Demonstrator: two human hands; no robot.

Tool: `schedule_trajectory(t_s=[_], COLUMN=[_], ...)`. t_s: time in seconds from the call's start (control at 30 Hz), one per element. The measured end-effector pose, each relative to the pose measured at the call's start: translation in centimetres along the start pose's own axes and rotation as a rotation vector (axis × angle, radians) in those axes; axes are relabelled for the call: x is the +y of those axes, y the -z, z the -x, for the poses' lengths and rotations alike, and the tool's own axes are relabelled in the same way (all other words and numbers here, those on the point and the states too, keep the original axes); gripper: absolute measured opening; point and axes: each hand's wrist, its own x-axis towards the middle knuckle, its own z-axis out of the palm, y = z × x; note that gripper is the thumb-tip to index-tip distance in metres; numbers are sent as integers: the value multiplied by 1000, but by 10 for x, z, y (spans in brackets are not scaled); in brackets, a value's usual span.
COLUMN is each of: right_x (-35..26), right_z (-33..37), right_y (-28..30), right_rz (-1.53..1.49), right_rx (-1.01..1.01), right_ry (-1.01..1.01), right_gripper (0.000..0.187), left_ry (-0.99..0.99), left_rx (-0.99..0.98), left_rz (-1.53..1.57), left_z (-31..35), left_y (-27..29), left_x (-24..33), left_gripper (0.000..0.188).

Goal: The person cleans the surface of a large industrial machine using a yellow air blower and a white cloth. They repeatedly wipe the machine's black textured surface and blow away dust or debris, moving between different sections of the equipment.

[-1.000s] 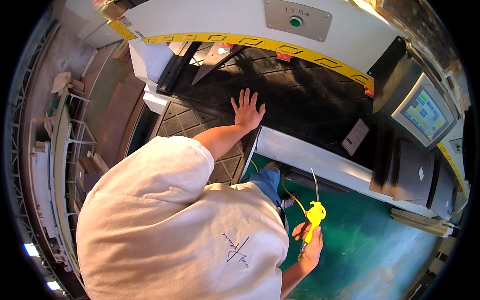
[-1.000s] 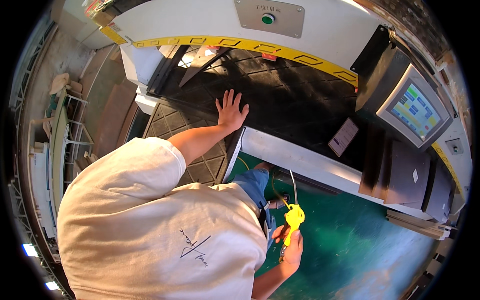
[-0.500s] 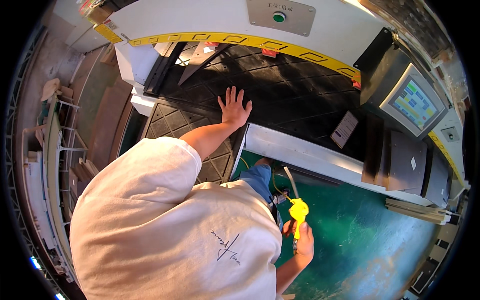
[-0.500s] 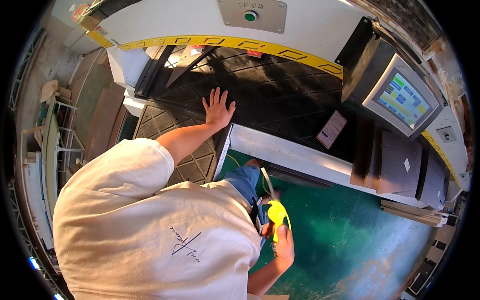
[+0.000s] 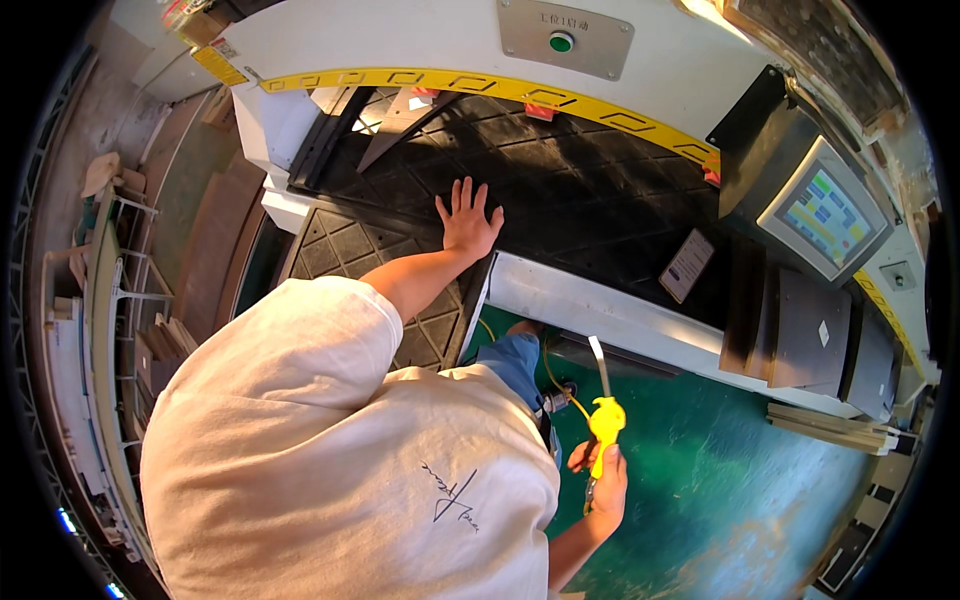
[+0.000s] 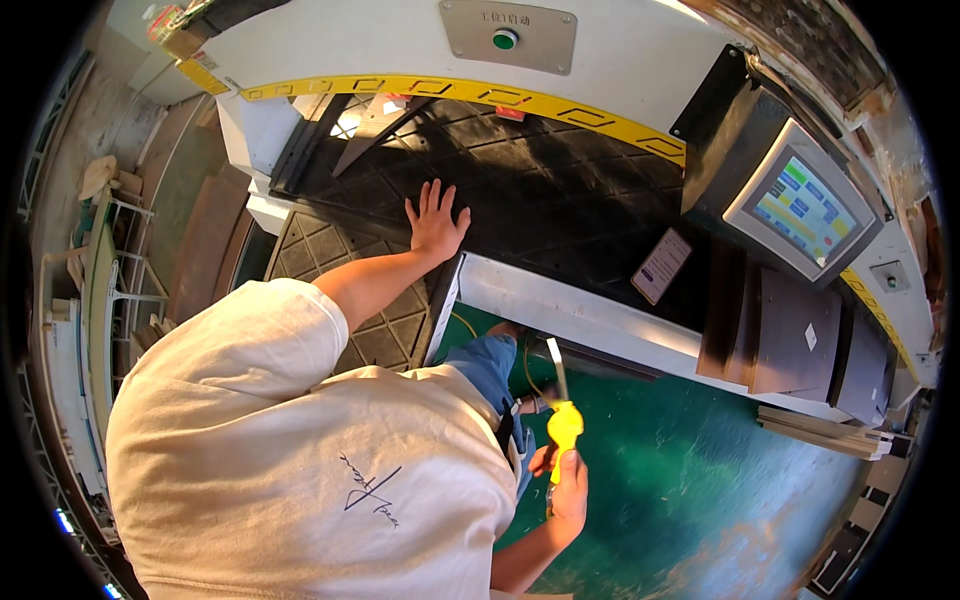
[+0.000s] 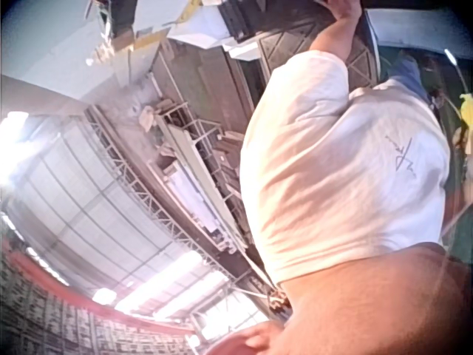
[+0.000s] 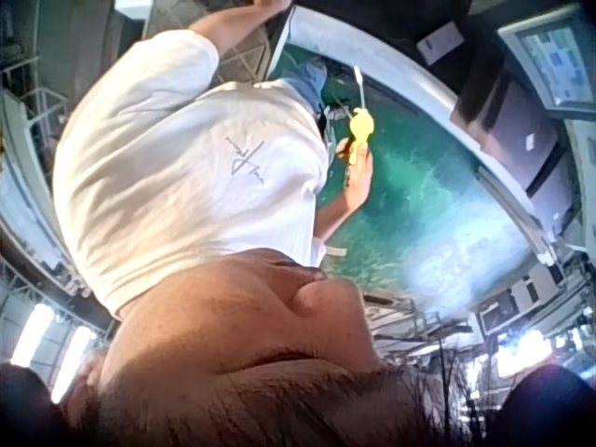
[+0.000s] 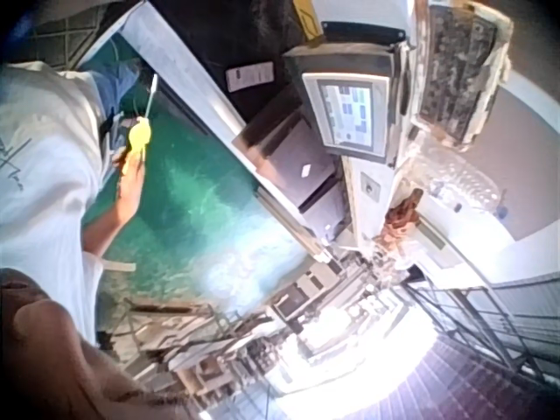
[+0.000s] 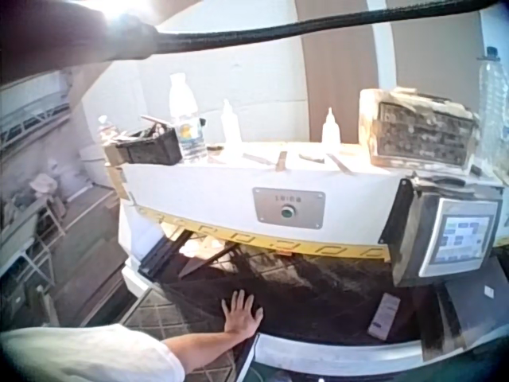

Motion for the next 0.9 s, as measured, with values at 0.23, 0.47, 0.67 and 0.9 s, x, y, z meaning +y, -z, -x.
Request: schedule_trajectory(t_s=[0.23,0.47,0.67,0.9], right_x=[-2,5,3,-3], right_z=[-4,2,5,6], right_y=[-4,9,16,17], right_rz=[-38,77,-22,2], right_rx=[45,-85,41,211], right_ry=[28,-4,20,51], right_gripper=[56,58,60,65], left_ry=[-3,9,-1,0], left_rx=[3,-1,15,11], left_rz=[8,10,11,2], left_z=[-1,0,-1,0], left_y=[-1,-1,-3,-1], left_x=[-1,0,-1,1], left_gripper=[66,66,66,66])
